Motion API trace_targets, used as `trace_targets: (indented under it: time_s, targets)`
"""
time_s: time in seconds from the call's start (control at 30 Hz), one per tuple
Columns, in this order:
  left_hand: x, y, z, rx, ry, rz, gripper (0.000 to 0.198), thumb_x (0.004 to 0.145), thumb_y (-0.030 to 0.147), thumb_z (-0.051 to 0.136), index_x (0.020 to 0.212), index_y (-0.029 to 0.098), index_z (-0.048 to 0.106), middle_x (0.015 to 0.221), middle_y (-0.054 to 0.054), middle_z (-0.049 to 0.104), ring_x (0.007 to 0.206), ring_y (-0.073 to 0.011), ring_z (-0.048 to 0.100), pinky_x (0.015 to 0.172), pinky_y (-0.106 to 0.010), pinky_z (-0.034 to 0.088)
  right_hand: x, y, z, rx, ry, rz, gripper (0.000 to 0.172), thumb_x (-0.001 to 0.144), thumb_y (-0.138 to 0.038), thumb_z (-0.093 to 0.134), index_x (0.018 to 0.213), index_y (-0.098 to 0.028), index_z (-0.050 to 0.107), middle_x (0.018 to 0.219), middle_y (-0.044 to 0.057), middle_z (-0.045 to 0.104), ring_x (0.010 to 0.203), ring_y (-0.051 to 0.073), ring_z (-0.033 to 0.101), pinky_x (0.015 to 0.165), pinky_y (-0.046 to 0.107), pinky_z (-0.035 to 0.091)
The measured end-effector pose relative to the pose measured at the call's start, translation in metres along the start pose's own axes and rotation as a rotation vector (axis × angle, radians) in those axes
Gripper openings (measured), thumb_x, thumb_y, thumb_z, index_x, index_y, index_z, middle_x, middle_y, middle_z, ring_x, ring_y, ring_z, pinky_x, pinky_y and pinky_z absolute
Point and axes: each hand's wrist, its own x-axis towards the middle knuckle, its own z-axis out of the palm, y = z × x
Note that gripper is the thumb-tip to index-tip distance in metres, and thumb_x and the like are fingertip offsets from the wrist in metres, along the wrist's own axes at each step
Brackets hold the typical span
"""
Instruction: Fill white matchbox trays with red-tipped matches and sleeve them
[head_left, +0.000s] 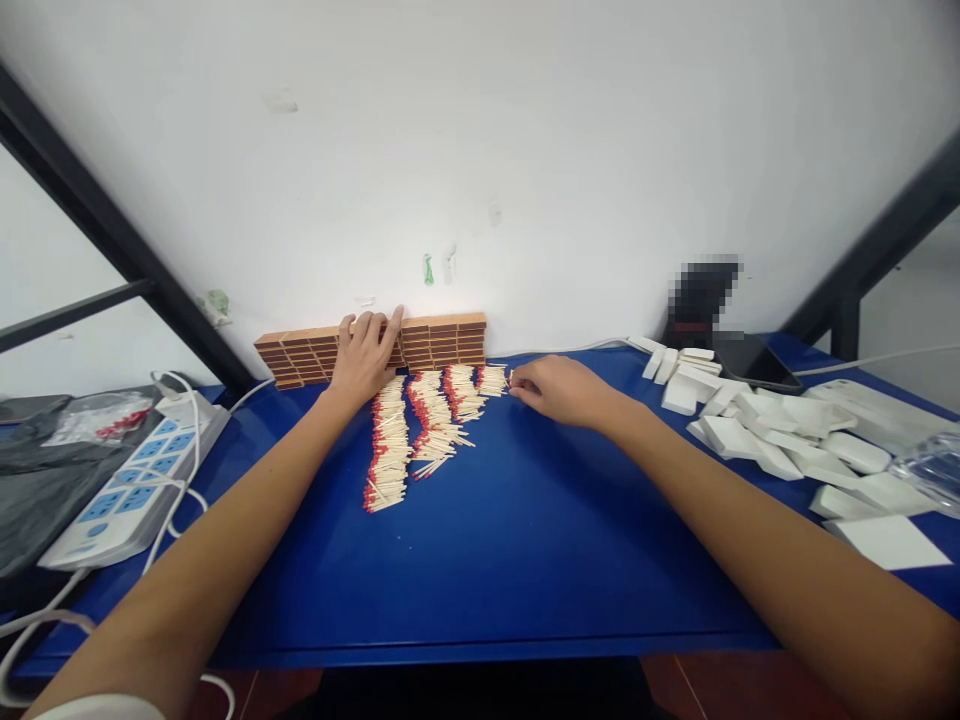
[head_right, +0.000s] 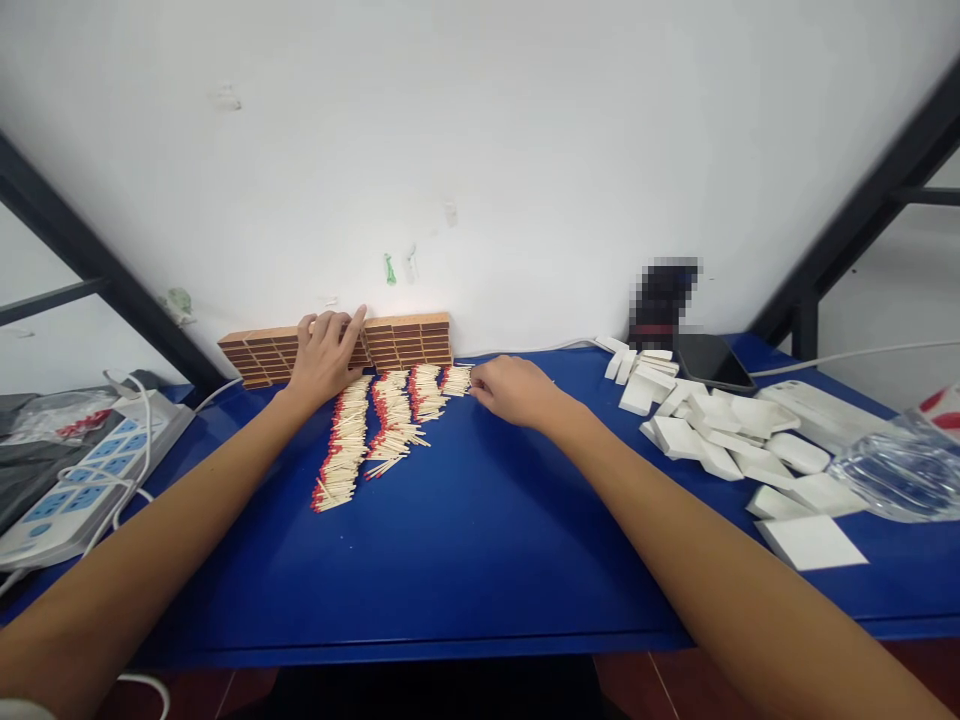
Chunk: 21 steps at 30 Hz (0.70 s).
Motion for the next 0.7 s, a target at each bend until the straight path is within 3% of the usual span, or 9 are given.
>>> trace_targets:
  time_s: [0.2,0.37,0.5,0.7]
  targets:
    - [-0.002,0.000,-0.010,-0.014,-0.003,-0.017,0.094,0.082,0.020,0.064,0.165,0.008,0.021,0.149,-0.026,0.048,0.144,-0.0445,0.040,0.122,-0.060,0.018,0.000,0.002,0.001,0.011,0.023,-0.022,0.020,0.099,-0.029,0.055,0.093,-0.021,0.072,0.094,0.007,0.078,0.079,0.019,0.066,0.064,0.028,0.034]
    - [-0.005,-0.002,-0.023,-0.014,0.038,-0.063,0.090,0.083,0.020,0.068,0.162,0.006,0.026,0.151,-0.028,0.048,0.145,-0.0445,0.040,0.123,-0.059,0.020,-0.001,-0.001,-0.001,0.018,0.024,-0.027,0.019,0.098,-0.027,0.056,0.093,-0.021,0.073,0.095,0.008,0.078,0.079,0.019,0.065,0.064,0.028,0.033]
    - [-0.006,-0.001,-0.035,-0.006,0.085,-0.089,0.087,0.088,0.031,0.069,0.160,0.009,0.026,0.152,-0.027,0.048,0.145,-0.0441,0.040,0.122,-0.060,0.022,-0.001,-0.002,-0.002,0.019,0.029,-0.034,0.020,0.099,-0.027,0.056,0.093,-0.020,0.073,0.095,0.008,0.078,0.079,0.019,0.066,0.063,0.027,0.033]
    - [-0.001,0.010,-0.051,0.011,0.157,-0.061,0.085,0.089,0.034,0.070,0.158,0.010,0.027,0.151,-0.025,0.050,0.143,-0.0416,0.042,0.122,-0.057,0.024,0.000,0.001,0.000,0.020,0.047,-0.045,0.020,0.099,-0.028,0.056,0.092,-0.020,0.073,0.094,0.007,0.078,0.079,0.019,0.066,0.064,0.028,0.034]
